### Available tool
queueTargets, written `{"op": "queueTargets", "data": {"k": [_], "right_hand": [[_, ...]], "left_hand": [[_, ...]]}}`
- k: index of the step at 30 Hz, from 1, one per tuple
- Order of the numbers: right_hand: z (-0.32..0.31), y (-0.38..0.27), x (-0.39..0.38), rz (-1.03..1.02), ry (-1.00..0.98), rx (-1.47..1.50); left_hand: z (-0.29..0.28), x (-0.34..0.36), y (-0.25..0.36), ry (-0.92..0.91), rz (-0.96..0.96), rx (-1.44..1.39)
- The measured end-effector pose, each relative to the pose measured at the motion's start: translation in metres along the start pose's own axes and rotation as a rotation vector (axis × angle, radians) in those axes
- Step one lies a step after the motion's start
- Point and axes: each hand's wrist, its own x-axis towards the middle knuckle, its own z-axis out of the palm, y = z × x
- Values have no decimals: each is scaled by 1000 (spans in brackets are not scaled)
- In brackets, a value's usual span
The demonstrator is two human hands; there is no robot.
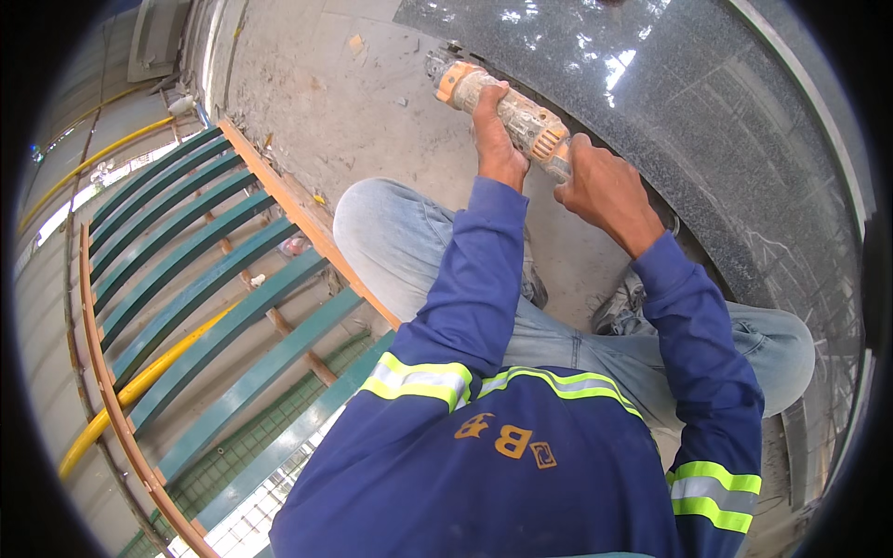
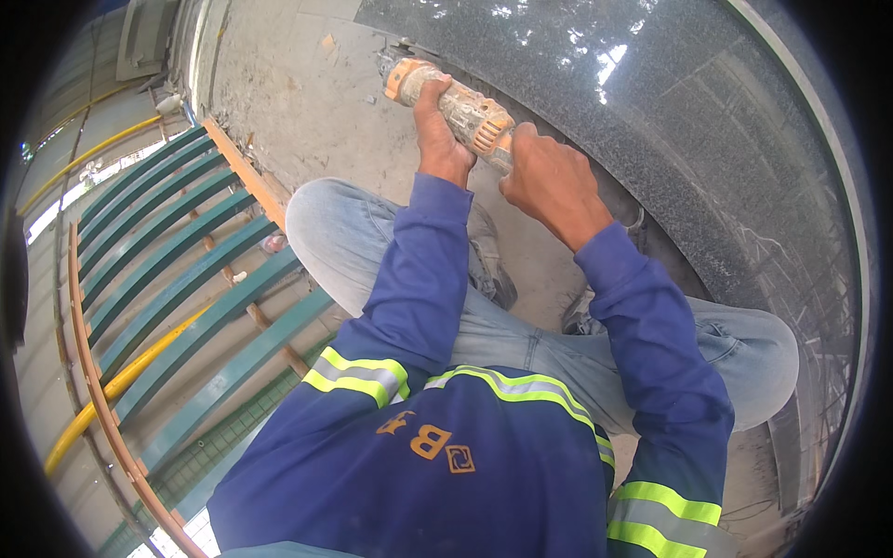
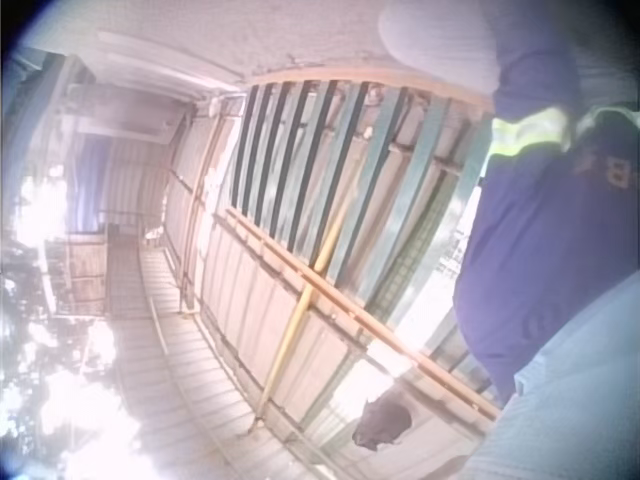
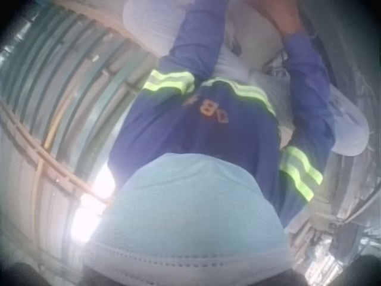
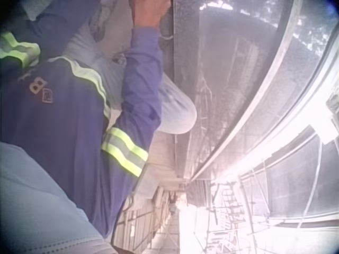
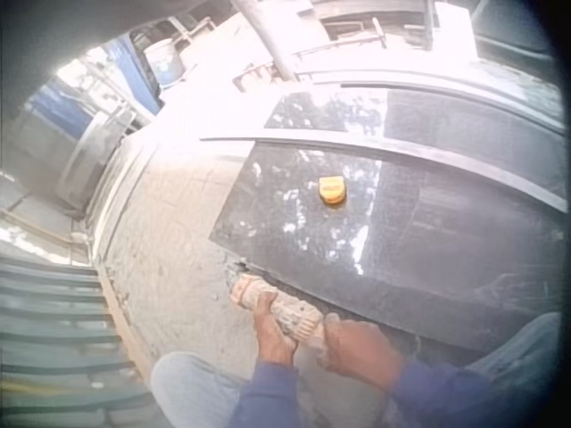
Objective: The person uses an angle grinder to cut a dark stone tile on the floor. They guide the tool along a straight line, creating a cut while dust is generated.
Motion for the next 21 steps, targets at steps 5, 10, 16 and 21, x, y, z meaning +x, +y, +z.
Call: {"op": "queueTargets", "data": {"k": [5,10,16,21], "right_hand": [[4,5,1,-8,13,-6],[2,-1,7,-9,11,-5],[8,-5,15,-8,4,-51],[12,4,22,-16,31,-66]], "left_hand": [[2,-3,-2,26,-15,-18],[0,8,-2,29,14,-9],[-17,27,-3,-4,1,7],[-4,20,-4,-15,36,9]]}}
